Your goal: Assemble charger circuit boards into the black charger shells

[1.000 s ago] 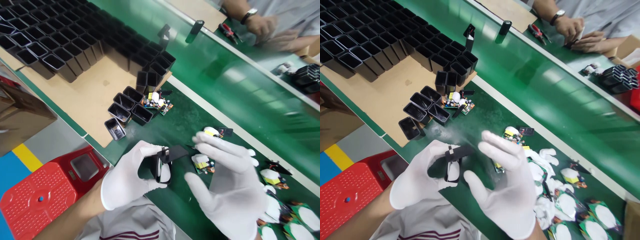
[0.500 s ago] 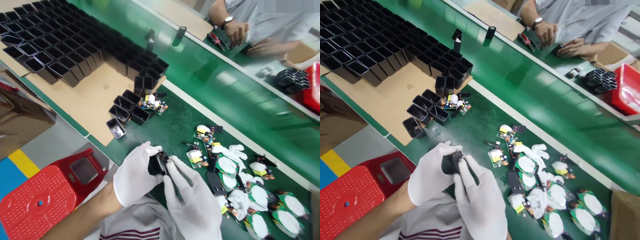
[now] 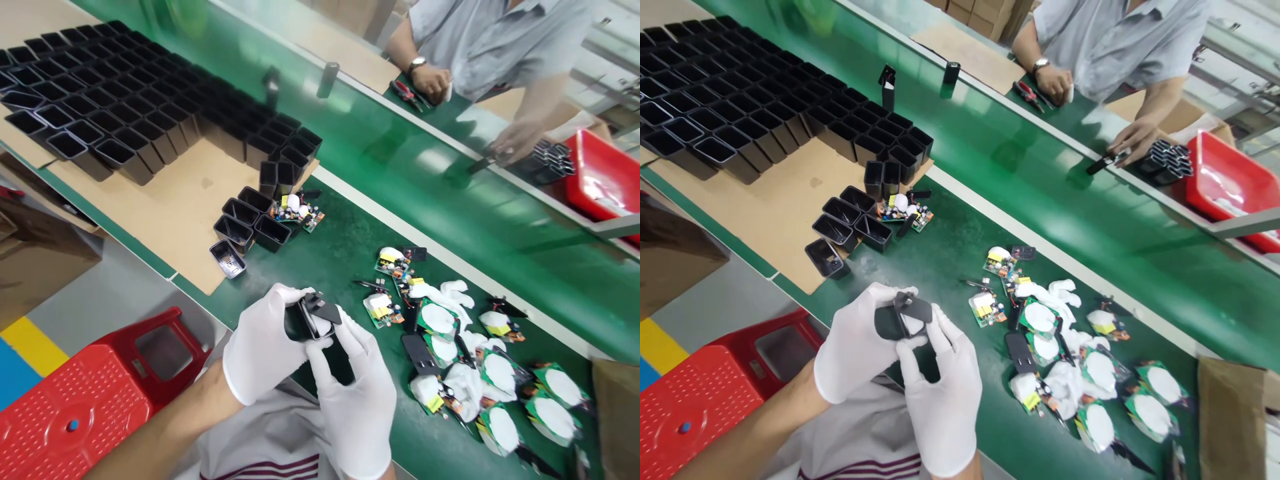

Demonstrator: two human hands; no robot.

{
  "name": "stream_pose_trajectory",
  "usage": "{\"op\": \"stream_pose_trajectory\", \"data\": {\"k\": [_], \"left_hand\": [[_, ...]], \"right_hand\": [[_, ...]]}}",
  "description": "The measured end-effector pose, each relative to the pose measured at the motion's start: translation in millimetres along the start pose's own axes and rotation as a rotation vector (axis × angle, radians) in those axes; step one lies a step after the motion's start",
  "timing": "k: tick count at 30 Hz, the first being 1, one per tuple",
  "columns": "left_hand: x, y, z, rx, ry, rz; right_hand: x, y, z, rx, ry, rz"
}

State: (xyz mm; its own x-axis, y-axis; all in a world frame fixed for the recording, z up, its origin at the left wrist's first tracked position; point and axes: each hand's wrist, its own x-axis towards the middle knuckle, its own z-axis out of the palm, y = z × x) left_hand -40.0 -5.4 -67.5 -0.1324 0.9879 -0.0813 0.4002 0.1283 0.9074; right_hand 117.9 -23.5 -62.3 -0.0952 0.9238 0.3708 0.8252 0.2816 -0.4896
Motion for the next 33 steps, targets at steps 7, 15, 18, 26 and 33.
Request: {"op": "stream_pose_trajectory", "data": {"k": [7,15,18,26,33], "left_hand": [[-4,-4,14.2,0.115,0.069,0.186],[-5,-1,15.7,0.149,0.105,0.127],[-4,0,15.4,0.13,0.095,0.083],[-8,-3,21.9,0.15,0.142,0.11],[-3,-3,5.7,0.1,0.009,0.152]], "right_hand": [[-3,-4,8,-0.112,0.08,-0.018],[2,-8,10,0.136,0.083,0.047],[3,-11,8,0.104,0.098,0.105],[-7,-9,11,0.135,0.124,0.121],[22,26,-28,0.437,-0.092,0.146]]}}
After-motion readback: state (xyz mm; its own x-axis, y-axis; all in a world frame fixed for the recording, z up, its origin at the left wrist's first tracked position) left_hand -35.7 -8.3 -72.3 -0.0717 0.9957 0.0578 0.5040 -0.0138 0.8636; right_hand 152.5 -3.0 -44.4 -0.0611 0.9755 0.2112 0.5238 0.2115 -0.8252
